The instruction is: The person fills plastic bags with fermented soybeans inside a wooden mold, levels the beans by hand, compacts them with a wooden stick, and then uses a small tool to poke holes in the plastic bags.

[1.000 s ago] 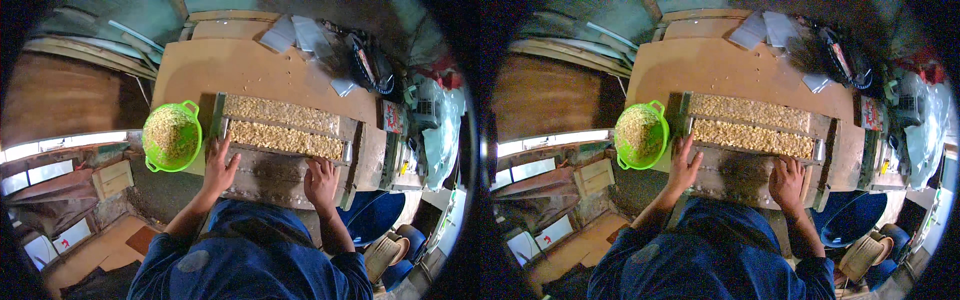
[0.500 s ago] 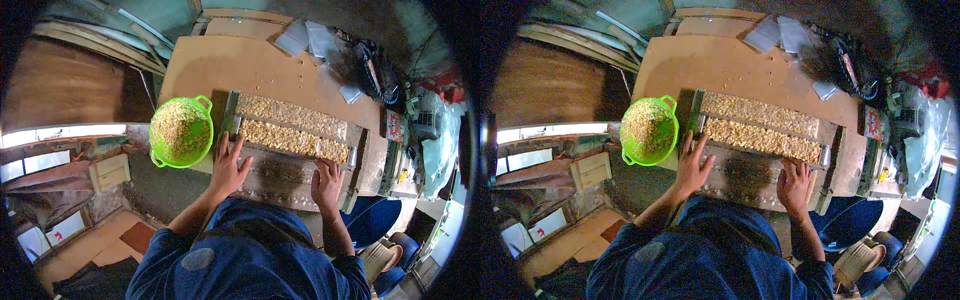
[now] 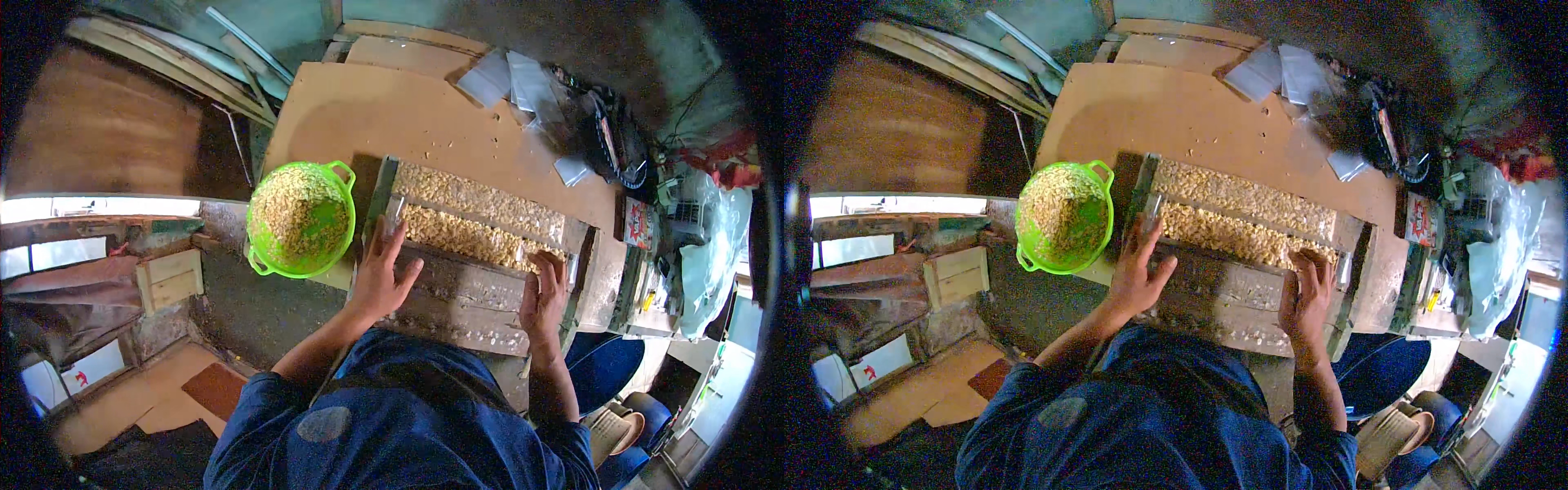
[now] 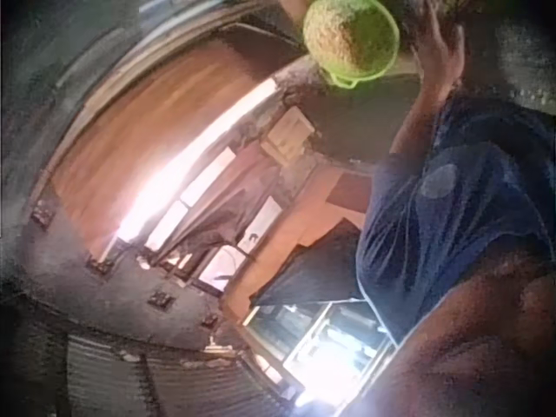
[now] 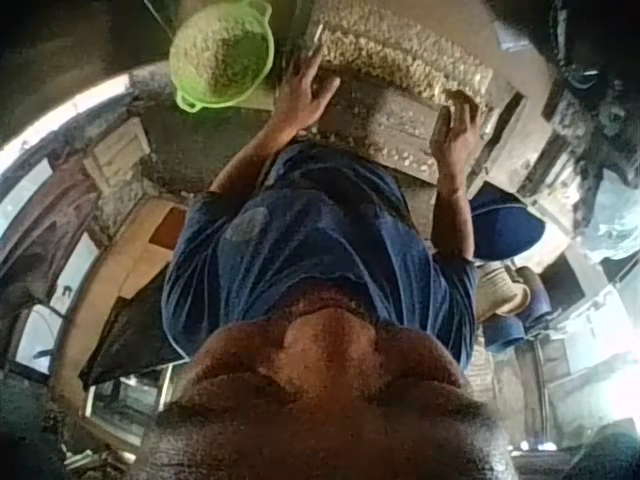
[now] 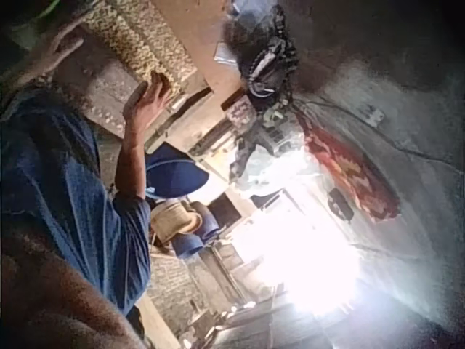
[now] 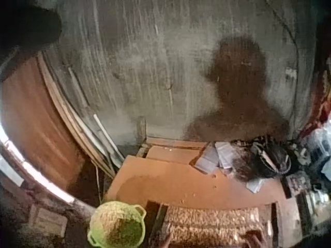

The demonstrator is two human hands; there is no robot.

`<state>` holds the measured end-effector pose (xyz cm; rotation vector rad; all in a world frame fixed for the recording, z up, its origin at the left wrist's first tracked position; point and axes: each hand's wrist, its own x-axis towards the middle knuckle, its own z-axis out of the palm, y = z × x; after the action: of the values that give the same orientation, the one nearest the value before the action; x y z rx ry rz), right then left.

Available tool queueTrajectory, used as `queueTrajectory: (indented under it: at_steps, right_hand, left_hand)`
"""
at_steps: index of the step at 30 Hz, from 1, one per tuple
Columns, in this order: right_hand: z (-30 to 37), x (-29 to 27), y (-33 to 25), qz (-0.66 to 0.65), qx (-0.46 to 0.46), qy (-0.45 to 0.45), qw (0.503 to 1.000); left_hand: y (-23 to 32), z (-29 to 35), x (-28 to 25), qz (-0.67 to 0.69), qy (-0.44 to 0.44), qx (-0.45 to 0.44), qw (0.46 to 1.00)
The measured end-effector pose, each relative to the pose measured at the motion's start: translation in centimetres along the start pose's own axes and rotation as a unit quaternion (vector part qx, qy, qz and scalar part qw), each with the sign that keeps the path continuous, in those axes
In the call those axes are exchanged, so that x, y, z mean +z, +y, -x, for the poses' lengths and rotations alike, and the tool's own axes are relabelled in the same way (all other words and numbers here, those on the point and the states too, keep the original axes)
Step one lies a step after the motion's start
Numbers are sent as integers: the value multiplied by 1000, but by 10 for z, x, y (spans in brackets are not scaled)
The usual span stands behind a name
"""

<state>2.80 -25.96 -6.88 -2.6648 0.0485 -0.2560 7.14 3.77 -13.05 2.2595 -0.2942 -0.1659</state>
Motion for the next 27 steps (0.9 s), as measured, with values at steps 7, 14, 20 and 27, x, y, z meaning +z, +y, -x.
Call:
queueTrajectory:
  at_steps: [7, 14, 20, 27]
  right_hand:
    - [-33, 24, -29, -63, -87, -46, 993]
    - [-71, 69, -85, -78, -212, -129, 966]
    - [-85, 90, -97, -130, -153, -115, 973]
    - [-81, 92, -92, -138, -161, -117, 970]
  left_hand:
    - [14, -1, -3, -92, -38, 65, 993]
    - [2, 5, 10, -46, -78, 73, 993]
    - [7, 11, 0, -77, -31, 96, 992]
    - [2, 24, -5, -5, 45, 12, 999]
